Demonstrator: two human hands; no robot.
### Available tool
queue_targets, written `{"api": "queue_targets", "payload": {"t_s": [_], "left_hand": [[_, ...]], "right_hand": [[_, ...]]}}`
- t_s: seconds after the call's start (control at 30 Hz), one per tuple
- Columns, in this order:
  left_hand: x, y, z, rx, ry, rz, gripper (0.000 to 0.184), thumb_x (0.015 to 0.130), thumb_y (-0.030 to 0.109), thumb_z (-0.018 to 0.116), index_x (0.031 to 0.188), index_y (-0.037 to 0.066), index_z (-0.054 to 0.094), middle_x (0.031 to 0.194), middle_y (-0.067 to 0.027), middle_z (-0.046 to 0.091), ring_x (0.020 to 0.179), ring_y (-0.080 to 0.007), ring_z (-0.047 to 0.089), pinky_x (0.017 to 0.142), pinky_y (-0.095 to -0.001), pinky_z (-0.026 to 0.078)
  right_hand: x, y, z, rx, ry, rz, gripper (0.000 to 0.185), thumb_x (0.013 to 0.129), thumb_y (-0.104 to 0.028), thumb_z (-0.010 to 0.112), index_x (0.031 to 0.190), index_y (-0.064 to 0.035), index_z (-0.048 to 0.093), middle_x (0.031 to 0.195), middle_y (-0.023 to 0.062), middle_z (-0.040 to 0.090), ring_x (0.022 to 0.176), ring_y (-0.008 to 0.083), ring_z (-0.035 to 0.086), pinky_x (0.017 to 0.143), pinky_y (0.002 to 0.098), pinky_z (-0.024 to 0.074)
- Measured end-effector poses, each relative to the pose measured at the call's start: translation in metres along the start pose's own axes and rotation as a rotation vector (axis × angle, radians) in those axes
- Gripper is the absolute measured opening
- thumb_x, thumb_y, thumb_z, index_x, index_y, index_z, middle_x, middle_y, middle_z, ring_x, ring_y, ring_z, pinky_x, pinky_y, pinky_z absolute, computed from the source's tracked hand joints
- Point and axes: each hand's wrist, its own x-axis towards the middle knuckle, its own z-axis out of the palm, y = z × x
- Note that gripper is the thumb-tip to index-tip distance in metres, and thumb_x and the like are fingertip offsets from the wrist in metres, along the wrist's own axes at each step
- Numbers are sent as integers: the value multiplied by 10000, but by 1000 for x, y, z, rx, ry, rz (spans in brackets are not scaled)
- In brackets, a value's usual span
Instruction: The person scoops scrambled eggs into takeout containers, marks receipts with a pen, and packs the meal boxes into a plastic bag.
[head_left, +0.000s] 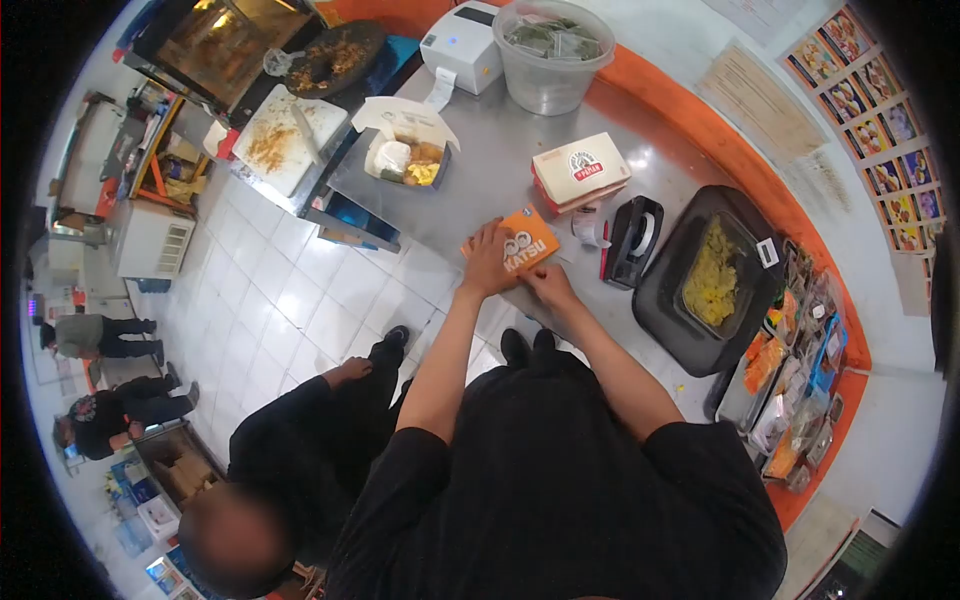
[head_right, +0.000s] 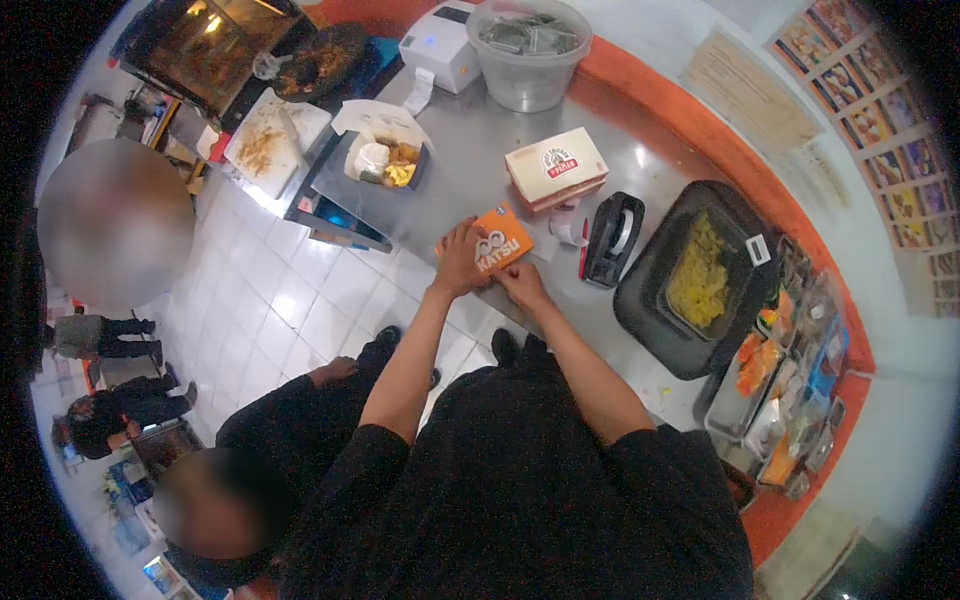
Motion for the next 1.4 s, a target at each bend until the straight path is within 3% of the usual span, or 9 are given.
{"api": "queue_targets", "payload": {"t_s": [0.27,0.4,0.47,0.57,0.77,0.9,1.13,1.23,1.4], "left_hand": [[4,-7,-4,75,-105,34,954,504,376,919,1310,133,469,1482,-161,373,1389,-368,343,1128,-556,206],[6,1,-33,-120,-129,41,821,638,359,888,1322,114,506,1456,-190,424,1401,-389,335,1164,-573,188],[23,-61,-31,-184,168,112,647,738,317,842,1268,90,550,1401,-200,487,1349,-393,411,1137,-536,285],[58,-151,-80,-140,686,-315,597,911,307,699,1370,-13,491,1376,-252,504,1299,-409,463,1115,-458,351],[120,-314,-113,-137,549,-466,706,911,251,663,1472,-40,351,1426,-266,475,1236,-391,536,1054,-443,425],[113,-282,-107,-289,302,-539,838,845,84,704,1538,9,239,1345,-232,535,1072,-327,649,910,-408,538],[52,-192,-99,-776,317,-673,1058,776,17,742,1575,10,48,1353,-246,521,1194,-374,580,984,-424,490],[61,-131,-156,-237,652,-432,1038,756,78,788,1576,59,152,1486,-273,367,1362,-421,406,1107,-457,377],[77,-128,-178,65,133,-193,904,694,212,876,1455,147,392,1568,-274,189,1432,-449,271,1170,-491,284]], "right_hand": [[-8,-42,-28,-376,-28,-244,264,857,-300,738,883,-37,736,754,163,695,692,308,675,667,439,510],[1,-25,-25,-511,68,-339,279,835,-300,746,866,-22,739,739,164,699,714,346,685,680,454,529],[1,-50,-47,-780,-248,-214,275,837,-274,730,882,-3,735,786,168,711,739,328,695,697,438,534],[2,-102,-61,-605,-369,-181,291,847,-263,706,929,15,729,842,181,717,776,307,702,718,426,535],[76,-224,-49,-566,-250,-318,357,883,-266,628,1084,26,676,1066,246,675,1004,380,647,931,437,491],[171,-269,-13,-669,35,-571,692,879,-198,639,1483,-20,350,1396,259,505,1298,407,484,1108,450,383],[217,-264,-17,-617,-237,-606,558,915,-30,521,1461,-97,427,1281,232,549,1175,408,545,1044,436,424],[194,-241,-18,-612,-318,-383,520,924,-30,482,1430,-150,490,1259,242,550,1157,398,550,1053,440,414],[145,-195,-13,-869,-348,-639,601,892,-49,561,1461,-226,484,1412,244,417,1323,394,432,1119,449,372]]}}
